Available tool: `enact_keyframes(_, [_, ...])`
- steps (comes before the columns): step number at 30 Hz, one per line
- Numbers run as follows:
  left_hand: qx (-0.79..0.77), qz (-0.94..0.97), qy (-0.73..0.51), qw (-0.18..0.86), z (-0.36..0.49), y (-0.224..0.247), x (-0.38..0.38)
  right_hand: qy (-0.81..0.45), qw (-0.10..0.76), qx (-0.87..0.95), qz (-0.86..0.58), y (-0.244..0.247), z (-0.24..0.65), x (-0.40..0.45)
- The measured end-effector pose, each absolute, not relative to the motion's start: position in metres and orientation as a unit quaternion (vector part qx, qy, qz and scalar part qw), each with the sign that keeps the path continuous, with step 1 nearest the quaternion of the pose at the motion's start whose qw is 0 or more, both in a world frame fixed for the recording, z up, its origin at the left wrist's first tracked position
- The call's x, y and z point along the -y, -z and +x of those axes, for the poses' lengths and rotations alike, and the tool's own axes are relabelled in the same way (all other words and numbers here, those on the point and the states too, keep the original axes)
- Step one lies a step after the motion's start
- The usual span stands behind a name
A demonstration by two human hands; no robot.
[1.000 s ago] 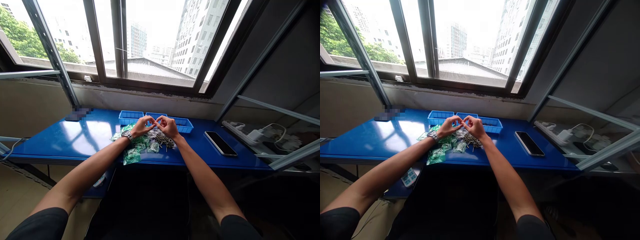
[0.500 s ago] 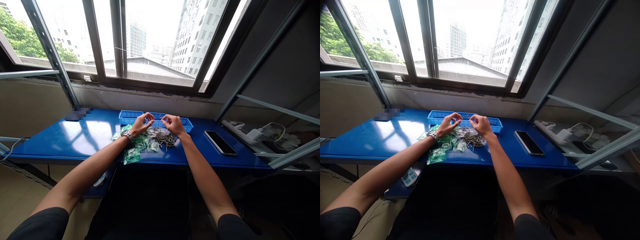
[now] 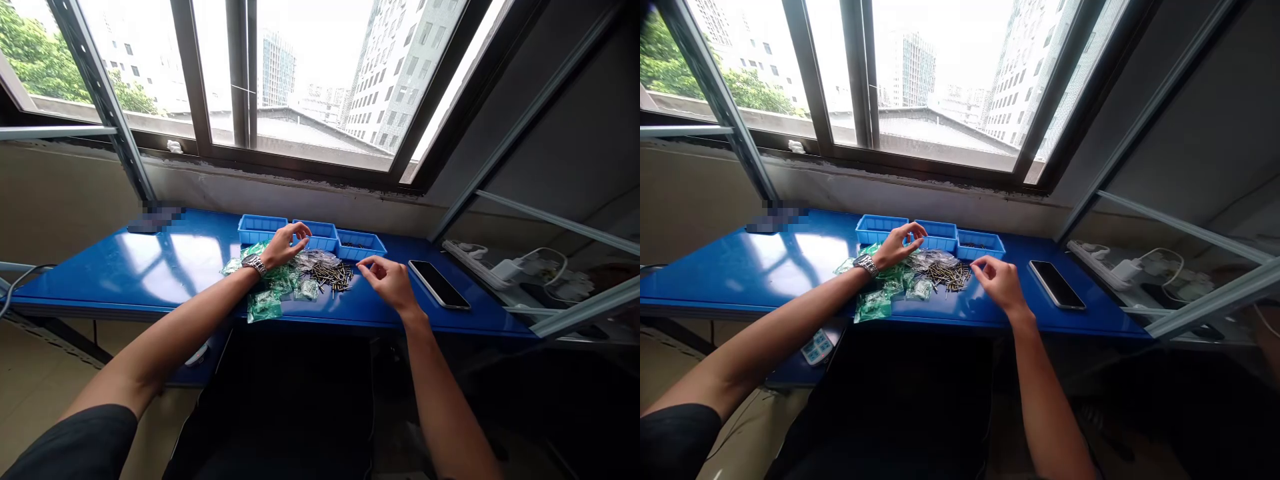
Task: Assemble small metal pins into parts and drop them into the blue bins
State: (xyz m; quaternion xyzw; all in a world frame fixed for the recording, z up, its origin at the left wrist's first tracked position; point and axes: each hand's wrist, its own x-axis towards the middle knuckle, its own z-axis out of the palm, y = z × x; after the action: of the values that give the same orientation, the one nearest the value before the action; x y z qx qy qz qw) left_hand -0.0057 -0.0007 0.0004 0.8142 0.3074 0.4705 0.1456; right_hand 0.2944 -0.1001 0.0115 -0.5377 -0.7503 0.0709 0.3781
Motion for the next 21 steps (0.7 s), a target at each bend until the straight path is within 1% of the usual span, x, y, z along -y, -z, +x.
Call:
enact_keyframes(3, [-0.306,0.818,-0.467,0.139,-0.006,0.0,0.001,-0.13,0.318,0.775,-0.531,-0.005,0.299,0.112])
enact_keyframes(6, [-0.306,0.82,-0.465,0.134,-0.006,0.001,0.0,-0.141,0.291,0.781,-0.535,0.004,0.303,0.114])
enact_keyframes(16, [-0.31,0.823,-0.459,0.128,-0.005,0.002,-0.001,-0.106,0.287,0.775,-0.553,0.018,0.301,0.121])
enact_keyframes(21, [-0.313,0.822,-0.459,0.124,-0.005,0.003,-0.001,-0.099,0.308,0.756,-0.57,0.021,0.3,0.124])
